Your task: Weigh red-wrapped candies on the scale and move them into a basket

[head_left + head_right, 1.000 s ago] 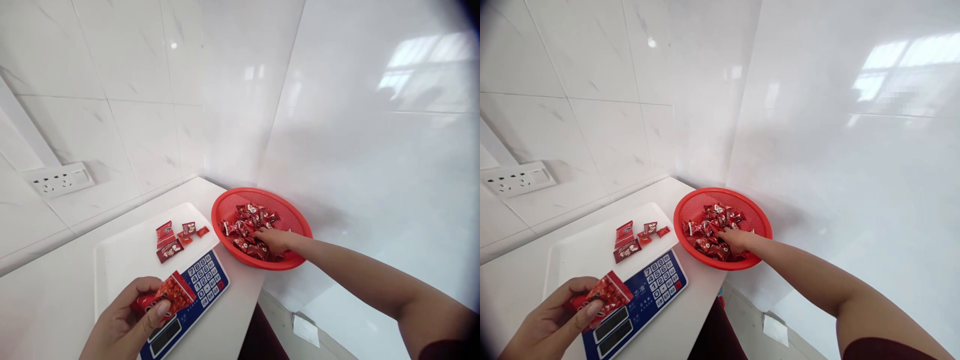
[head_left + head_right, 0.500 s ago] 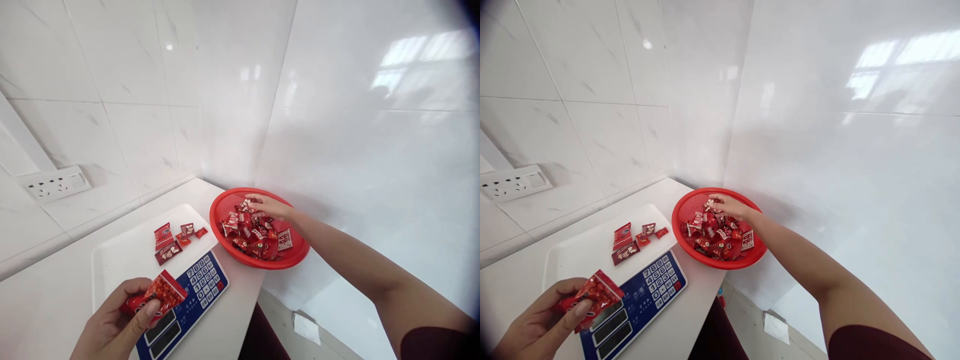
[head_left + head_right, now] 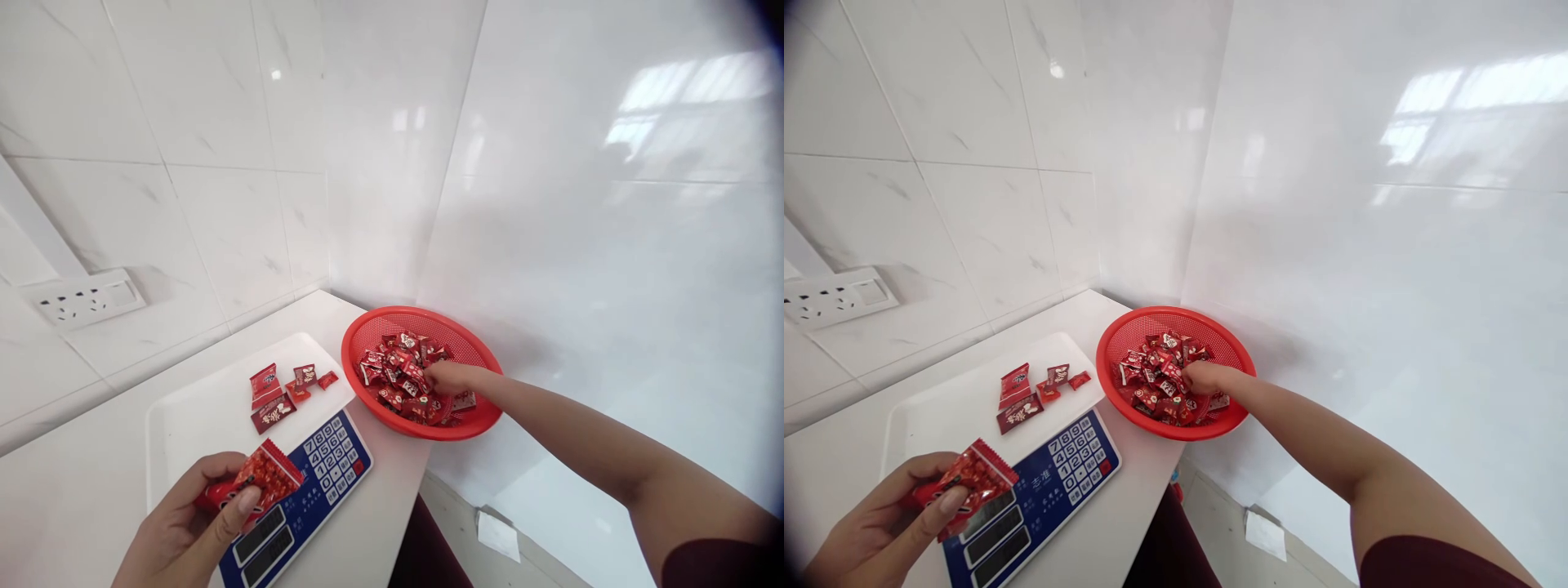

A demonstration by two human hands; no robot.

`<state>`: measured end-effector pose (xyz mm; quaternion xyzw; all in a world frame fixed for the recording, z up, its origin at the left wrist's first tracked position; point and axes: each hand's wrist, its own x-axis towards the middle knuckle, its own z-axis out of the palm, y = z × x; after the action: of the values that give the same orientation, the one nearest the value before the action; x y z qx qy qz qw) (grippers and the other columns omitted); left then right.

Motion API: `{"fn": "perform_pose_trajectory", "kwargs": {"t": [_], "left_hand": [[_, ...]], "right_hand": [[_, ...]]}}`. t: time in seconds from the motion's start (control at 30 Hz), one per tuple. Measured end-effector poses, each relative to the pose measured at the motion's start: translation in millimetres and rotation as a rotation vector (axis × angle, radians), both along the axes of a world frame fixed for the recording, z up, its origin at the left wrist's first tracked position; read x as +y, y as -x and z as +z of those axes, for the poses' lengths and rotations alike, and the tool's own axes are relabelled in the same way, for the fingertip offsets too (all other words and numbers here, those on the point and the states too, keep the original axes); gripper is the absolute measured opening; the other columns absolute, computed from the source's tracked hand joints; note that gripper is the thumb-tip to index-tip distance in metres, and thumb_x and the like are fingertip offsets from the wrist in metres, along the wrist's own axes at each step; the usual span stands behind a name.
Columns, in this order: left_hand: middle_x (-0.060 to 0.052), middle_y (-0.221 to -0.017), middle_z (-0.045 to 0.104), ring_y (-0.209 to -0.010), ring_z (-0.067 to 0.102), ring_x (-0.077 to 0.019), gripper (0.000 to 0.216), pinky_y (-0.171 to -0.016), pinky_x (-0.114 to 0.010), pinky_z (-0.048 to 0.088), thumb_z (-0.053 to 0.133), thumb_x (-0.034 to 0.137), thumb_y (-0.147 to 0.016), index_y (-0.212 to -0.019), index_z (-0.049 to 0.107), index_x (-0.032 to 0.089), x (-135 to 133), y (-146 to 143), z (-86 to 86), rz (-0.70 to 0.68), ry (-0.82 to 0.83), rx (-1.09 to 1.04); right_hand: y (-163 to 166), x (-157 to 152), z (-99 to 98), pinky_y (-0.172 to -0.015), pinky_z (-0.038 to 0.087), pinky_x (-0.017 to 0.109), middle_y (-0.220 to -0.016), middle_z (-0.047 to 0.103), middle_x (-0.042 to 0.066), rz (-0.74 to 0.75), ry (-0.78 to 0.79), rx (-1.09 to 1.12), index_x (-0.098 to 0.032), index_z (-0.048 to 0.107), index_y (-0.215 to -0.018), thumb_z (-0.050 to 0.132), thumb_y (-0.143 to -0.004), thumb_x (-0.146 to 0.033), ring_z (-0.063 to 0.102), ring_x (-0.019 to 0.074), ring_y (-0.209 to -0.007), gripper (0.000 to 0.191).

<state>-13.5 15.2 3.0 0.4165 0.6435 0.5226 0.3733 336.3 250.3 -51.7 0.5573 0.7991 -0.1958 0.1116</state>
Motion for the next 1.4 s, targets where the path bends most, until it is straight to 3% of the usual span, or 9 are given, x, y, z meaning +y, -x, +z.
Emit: {"fn": "perform_pose_trajectory", "kwargs": {"t": [0.2,0.47,0.57,0.83,1.1,1.27,1.4], "left_hand": [[0.002,-0.074,0.067,-0.065,0.061,-0.0143,0.046,-0.056,-0.017,0.053,0.072,0.060,-0.057,-0.085,0.062,0.025,-2,-2,2.2,0.028,-0.019,-0.012],[0.000,-0.075,0.067,-0.068,0.062,-0.0182,0.047,-0.053,-0.022,0.052,0.070,0.060,-0.058,-0.085,0.062,0.023,-6,-9,6.6,0.050,-0.033,0.033],[0.000,-0.074,0.067,-0.069,0.062,-0.0186,0.046,-0.053,-0.022,0.051,0.070,0.060,-0.058,-0.084,0.063,0.023,-6,-8,7.2,0.060,-0.041,0.056],[-0.002,-0.078,0.067,-0.072,0.061,-0.0189,0.044,-0.055,-0.023,0.051,0.068,0.058,-0.062,-0.087,0.062,0.022,-5,-6,11.1,0.035,-0.025,0.018],[0.000,-0.076,0.064,-0.063,0.056,-0.0136,0.041,-0.058,-0.025,0.049,0.064,0.054,-0.070,-0.094,0.061,0.021,-6,8,20.1,0.223,-0.191,-0.019],[-0.004,-0.100,0.065,-0.073,0.062,-0.0161,0.048,-0.074,-0.035,0.051,0.052,0.054,-0.080,-0.117,0.054,0.024,-3,28,12.4,0.215,-0.105,0.148],[-0.008,-0.132,0.051,-0.097,0.063,-0.0210,0.052,-0.089,-0.042,0.049,0.043,0.047,-0.087,-0.136,0.033,0.031,7,32,-4.7,0.069,-0.038,0.264]], "right_hand": [[9,21,18.6,-0.080,0.051,0.040,-0.113,0.059,0.007,-0.011,-0.089,0.141,-0.016,0.056,-0.113,0.053,-0.091,-0.030,0.060,0.0197,-0.095,0.026],[45,30,2.7,-0.081,0.051,0.040,-0.115,0.058,0.007,-0.169,-0.179,0.209,-0.017,0.056,-0.114,0.054,-0.090,-0.031,0.060,0.0202,-0.096,0.027],[52,31,5.2,-0.080,0.051,0.040,-0.113,0.059,0.007,-0.177,-0.187,0.304,-0.017,0.057,-0.112,0.054,-0.090,-0.031,0.060,0.0197,-0.094,0.026],[53,13,47.7,-0.072,0.048,0.028,-0.089,0.068,0.004,-0.225,-0.221,0.718,-0.015,0.062,-0.090,0.055,-0.082,-0.027,0.061,0.0161,-0.079,0.017],[86,-25,72.3,-0.072,0.049,0.030,-0.087,0.068,0.003,-0.201,-0.039,0.990,-0.018,0.060,-0.087,0.058,-0.074,-0.035,0.062,0.0177,-0.078,0.021],[108,-43,76.0,-0.067,0.049,0.031,-0.078,0.067,0.002,-0.133,0.127,1.041,-0.019,0.062,-0.084,0.063,-0.072,-0.038,0.062,0.0172,-0.070,0.022],[118,-52,78.7,-0.066,0.048,0.031,-0.081,0.067,0.001,-0.093,0.121,0.974,-0.021,0.062,-0.085,0.062,-0.074,-0.039,0.062,0.0176,-0.071,0.021]]}}
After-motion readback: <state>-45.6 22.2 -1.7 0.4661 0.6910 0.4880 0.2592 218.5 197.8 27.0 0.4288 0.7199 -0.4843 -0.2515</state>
